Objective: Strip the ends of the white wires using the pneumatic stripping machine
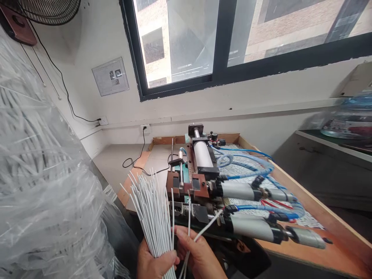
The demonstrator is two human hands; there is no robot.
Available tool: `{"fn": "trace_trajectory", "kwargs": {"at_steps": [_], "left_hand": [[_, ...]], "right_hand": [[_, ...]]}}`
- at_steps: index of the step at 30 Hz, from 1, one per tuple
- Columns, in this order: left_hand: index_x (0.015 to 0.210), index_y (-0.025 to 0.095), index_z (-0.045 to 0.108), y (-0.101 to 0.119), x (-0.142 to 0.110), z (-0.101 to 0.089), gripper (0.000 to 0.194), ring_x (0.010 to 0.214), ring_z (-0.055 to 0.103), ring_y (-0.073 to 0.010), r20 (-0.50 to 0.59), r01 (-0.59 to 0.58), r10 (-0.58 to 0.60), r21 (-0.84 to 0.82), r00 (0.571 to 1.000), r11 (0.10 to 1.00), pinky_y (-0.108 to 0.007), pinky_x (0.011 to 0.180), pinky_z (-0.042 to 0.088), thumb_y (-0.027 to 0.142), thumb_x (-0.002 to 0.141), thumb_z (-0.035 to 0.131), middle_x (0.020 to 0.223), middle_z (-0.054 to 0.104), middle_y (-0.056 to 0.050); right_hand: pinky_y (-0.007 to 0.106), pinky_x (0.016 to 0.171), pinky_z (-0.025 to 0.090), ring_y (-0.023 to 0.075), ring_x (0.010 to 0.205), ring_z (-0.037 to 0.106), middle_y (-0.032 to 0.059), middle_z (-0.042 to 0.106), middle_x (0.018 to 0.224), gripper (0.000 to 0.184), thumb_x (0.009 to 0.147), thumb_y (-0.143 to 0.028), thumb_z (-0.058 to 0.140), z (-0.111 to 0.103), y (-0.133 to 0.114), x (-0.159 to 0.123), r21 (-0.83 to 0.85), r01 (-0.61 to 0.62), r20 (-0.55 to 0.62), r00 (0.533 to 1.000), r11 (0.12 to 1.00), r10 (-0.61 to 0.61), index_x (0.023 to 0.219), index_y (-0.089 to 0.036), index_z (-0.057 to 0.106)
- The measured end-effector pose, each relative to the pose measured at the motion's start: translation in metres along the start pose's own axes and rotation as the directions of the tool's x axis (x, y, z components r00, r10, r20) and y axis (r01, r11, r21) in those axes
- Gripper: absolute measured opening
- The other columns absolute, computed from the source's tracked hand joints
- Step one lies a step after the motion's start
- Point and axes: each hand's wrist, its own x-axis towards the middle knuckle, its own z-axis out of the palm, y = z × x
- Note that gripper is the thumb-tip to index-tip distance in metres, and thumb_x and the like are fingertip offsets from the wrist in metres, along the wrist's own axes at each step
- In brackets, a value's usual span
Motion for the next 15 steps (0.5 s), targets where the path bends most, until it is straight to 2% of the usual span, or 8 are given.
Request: {"fn": "trace_trajectory", "kwargs": {"at_steps": [2,7,11,15], "left_hand": [[0.061,0.016,0.065,0.002,-0.001,0.001,0.023,0.039,0.051,-0.0165,0.039,-0.028,0.028,0.006,0.999,1.0,-0.027,0.041,0.038,0.019,0.039,0.065,0.039,0.062,-0.001],[0.063,0.016,0.065,-0.005,0.004,-0.003,0.025,0.044,0.054,-0.0168,0.062,-0.021,0.022,-0.02,0.998,1.0,-0.027,0.046,0.042,0.022,0.04,0.07,0.048,0.066,-0.002],[0.061,0.016,0.063,-0.011,0.006,-0.005,0.026,0.049,0.06,-0.0204,0.014,0.045,-0.044,-0.036,0.999,0.998,-0.03,0.049,0.046,0.027,0.04,0.073,0.051,0.067,-0.002],[0.064,0.016,0.062,-0.01,0.005,-0.004,0.03,0.05,0.062,-0.0203,0.007,0.061,-0.061,-0.081,0.998,0.995,-0.029,0.048,0.047,0.029,0.04,0.074,0.052,0.067,-0.002]], "right_hand": [[0.02,0.038,0.023,0.0062,0.037,0.034,-0.0057,0.041,0.04,0.029,0.054,-0.039,0.071,-0.003,0.005,-0.001,-0.051,0.016,0.002,1.0,0.999,-0.016,0.061,-0.012,0.063],[0.018,0.038,0.014,0.0027,0.036,0.027,-0.0048,0.045,0.042,0.028,0.056,-0.038,0.071,-0.013,0.011,0.0,-0.042,0.051,-0.138,0.989,0.998,-0.057,0.062,-0.012,0.063],[0.018,0.037,0.008,0.0007,0.033,0.022,-0.006,0.041,0.037,0.031,0.056,-0.04,0.071,-0.015,0.007,0.001,0.005,0.026,-0.131,0.991,1.0,-0.025,0.054,-0.012,0.058],[0.017,0.037,0.008,0.0006,0.034,0.02,-0.0074,0.038,0.038,0.029,0.058,-0.037,0.07,-0.011,0.0,0.001,0.028,0.012,-0.127,0.992,1.0,-0.008,0.053,-0.012,0.055]]}}
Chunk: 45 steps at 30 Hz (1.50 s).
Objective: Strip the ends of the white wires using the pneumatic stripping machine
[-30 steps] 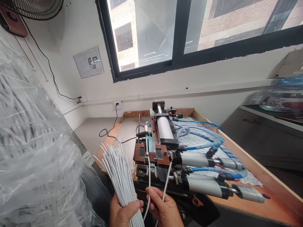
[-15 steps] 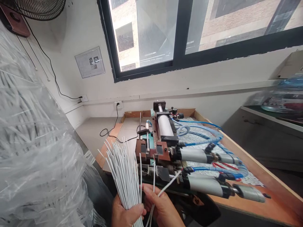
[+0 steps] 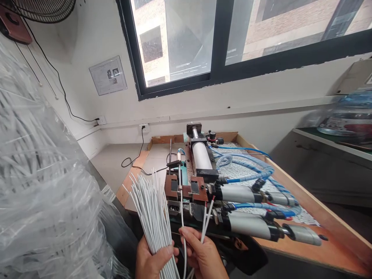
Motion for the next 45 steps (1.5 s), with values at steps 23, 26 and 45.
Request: {"fn": "trace_trajectory", "kwargs": {"at_steps": [23,26,45], "left_hand": [[0.06,0.017,0.061,-0.003,0.006,-0.002,0.028,0.044,0.058,-0.0201,0.008,-0.067,0.067,0.107,0.998,0.992,-0.03,0.046,0.045,0.033,0.04,0.072,0.044,0.064,-0.001],[0.06,0.016,0.06,-0.002,0.006,-0.002,0.029,0.041,0.056,-0.0184,0.02,-0.065,0.063,0.094,0.998,0.993,-0.029,0.043,0.044,0.031,0.039,0.072,0.042,0.062,0.0],[0.063,0.014,0.061,0.007,0.0,0.002,0.027,0.047,0.058,-0.0176,0.034,-0.065,0.065,-0.012,0.997,0.998,-0.028,0.046,0.045,0.026,0.043,0.073,0.049,0.066,-0.002]], "right_hand": [[0.016,0.036,0.013,0.0021,0.035,0.029,-0.0034,0.048,0.043,0.027,0.052,-0.035,0.073,0.0,0.003,-0.005,-0.01,0.034,-0.082,0.996,0.999,-0.035,0.054,-0.011,0.06],[0.016,0.036,0.012,0.0018,0.034,0.026,-0.0056,0.043,0.04,0.028,0.054,-0.035,0.072,0.002,0.0,-0.004,-0.004,0.008,-0.059,0.998,1.0,-0.008,0.052,-0.011,0.058],[0.017,0.037,0.02,0.0052,0.035,0.037,-0.0025,0.05,0.04,0.033,0.055,-0.045,0.069,0.002,0.004,-0.006,-0.067,0.038,-0.065,0.997,0.997,-0.042,0.058,-0.012,0.061]]}}
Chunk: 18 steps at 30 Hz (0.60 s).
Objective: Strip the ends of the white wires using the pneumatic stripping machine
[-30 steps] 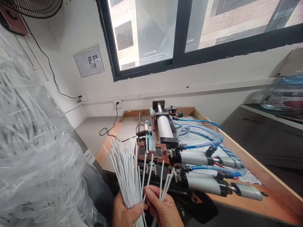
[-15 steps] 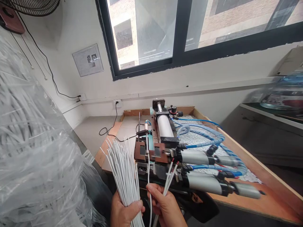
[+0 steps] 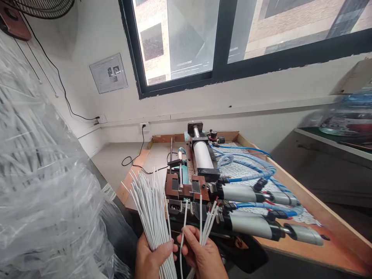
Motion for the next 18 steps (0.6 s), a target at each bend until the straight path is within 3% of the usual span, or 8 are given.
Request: {"fn": "trace_trajectory", "kwargs": {"at_steps": [3,9,18], "left_hand": [[0.065,0.015,0.061,0.002,0.0,0.002,0.029,0.046,0.058,-0.018,-0.03,0.021,-0.022,-0.026,0.999,0.999,-0.028,0.045,0.046,0.028,0.042,0.074,0.048,0.066,-0.002],[0.064,0.016,0.058,0.003,0.004,0.005,0.028,0.04,0.054,-0.0144,-0.063,-0.029,0.026,-0.041,0.998,0.999,-0.025,0.041,0.042,0.027,0.043,0.074,0.042,0.062,0.003],[0.063,0.016,0.058,0.005,0.006,0.008,0.028,0.039,0.054,-0.0152,-0.067,-0.058,0.056,-0.021,0.996,0.998,-0.026,0.04,0.042,0.028,0.042,0.073,0.041,0.062,0.002]], "right_hand": [[0.017,0.036,0.023,0.0065,0.038,0.042,0.0009,0.058,0.047,0.032,0.048,-0.035,0.076,0.0,-0.003,0.002,0.048,-0.007,-0.025,1.0,0.999,0.008,0.066,-0.011,0.064],[0.017,0.037,0.03,0.007,0.043,0.046,0.0025,0.063,0.056,0.024,0.05,-0.023,0.076,0.006,-0.013,0.005,0.218,-0.022,-0.114,0.992,0.976,0.047,0.068,-0.012,0.065],[0.015,0.031,0.024,0.0011,0.032,0.028,-0.006,0.043,0.038,0.021,0.049,-0.025,0.076,0.008,-0.013,0.017,0.388,-0.181,0.06,0.983,0.904,0.172,0.054,-0.01,0.062]]}}
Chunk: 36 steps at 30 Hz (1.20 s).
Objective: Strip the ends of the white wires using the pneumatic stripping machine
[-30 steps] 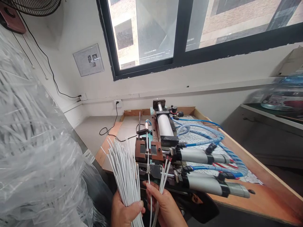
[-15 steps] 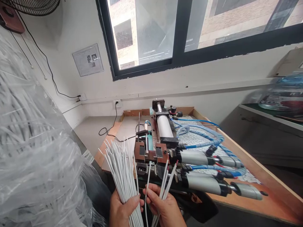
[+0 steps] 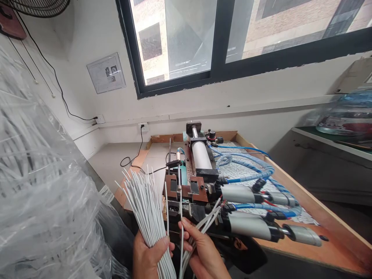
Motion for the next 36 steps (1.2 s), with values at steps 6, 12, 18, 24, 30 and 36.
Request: {"fn": "trace_trajectory", "kwargs": {"at_steps": [6,12,18,24,30,36], "left_hand": [[0.067,0.016,0.058,-0.002,-0.002,-0.001,0.033,0.04,0.055,-0.016,0.035,0.009,-0.011,0.06,0.999,0.998,-0.026,0.041,0.043,0.029,0.042,0.073,0.043,0.063,0.001],[0.072,0.014,0.062,-0.005,-0.002,-0.002,0.035,0.041,0.055,-0.018,0.088,-0.012,0.0,0.142,0.996,0.99,-0.028,0.04,0.042,0.029,0.042,0.072,0.043,0.063,-0.002],[0.06,0.013,0.061,-0.009,0.001,-0.009,0.024,0.047,0.057,-0.0176,0.102,-0.032,0.023,0.092,0.995,0.995,-0.029,0.051,0.045,0.026,0.044,0.073,0.048,0.064,-0.003],[0.065,0.013,0.06,-0.007,-0.002,-0.009,0.028,0.044,0.057,-0.0165,0.08,0.046,-0.048,0.034,0.996,0.998,-0.028,0.046,0.043,0.024,0.043,0.073,0.048,0.063,0.0],[0.071,0.013,0.061,-0.009,-0.002,-0.013,0.031,0.043,0.055,-0.0154,0.113,0.015,-0.019,0.034,0.993,0.999,-0.027,0.046,0.042,0.02,0.043,0.072,0.047,0.063,0.0],[0.076,0.012,0.062,-0.004,-0.003,-0.013,0.033,0.048,0.057,-0.0184,0.235,-0.028,0.006,0.091,0.972,0.995,-0.029,0.048,0.042,0.017,0.044,0.069,0.051,0.067,-0.003]], "right_hand": [[0.018,0.036,0.032,0.0054,0.036,0.04,-0.0039,0.047,0.043,0.027,0.053,-0.035,0.074,0.003,0.002,-0.008,-0.108,-0.015,0.028,0.999,0.994,0.018,0.058,-0.011,0.063],[0.021,0.04,0.033,0.0086,0.041,0.042,-0.0034,0.047,0.042,0.029,0.056,-0.04,0.071,0.001,0.009,-0.02,-0.316,0.168,0.13,0.983,0.934,-0.133,0.06,-0.012,0.063],[0.017,0.037,0.019,0.005,0.039,0.034,-0.002,0.05,0.045,0.028,0.057,-0.038,0.07,-0.011,0.011,-0.014,-0.336,0.227,0.066,0.974,0.914,-0.218,0.057,-0.012,0.062],[0.017,0.04,0.022,0.0044,0.041,0.033,-0.0042,0.046,0.047,0.026,0.059,-0.036,0.069,-0.007,0.006,-0.015,-0.317,0.16,-0.026,0.984,0.935,-0.177,0.061,-0.012,0.062],[0.019,0.042,0.027,0.0064,0.042,0.035,-0.0048,0.045,0.047,0.029,0.055,-0.038,0.071,-0.002,0.004,-0.013,-0.265,0.085,-0.006,0.996,0.961,-0.09,0.064,-0.012,0.062],[0.02,0.043,0.026,0.0057,0.041,0.031,-0.0068,0.038,0.042,0.029,0.057,-0.038,0.07,-0.001,0.01,-0.017,-0.337,0.125,0.227,0.973,0.933,-0.048,0.062,-0.011,0.062]]}}
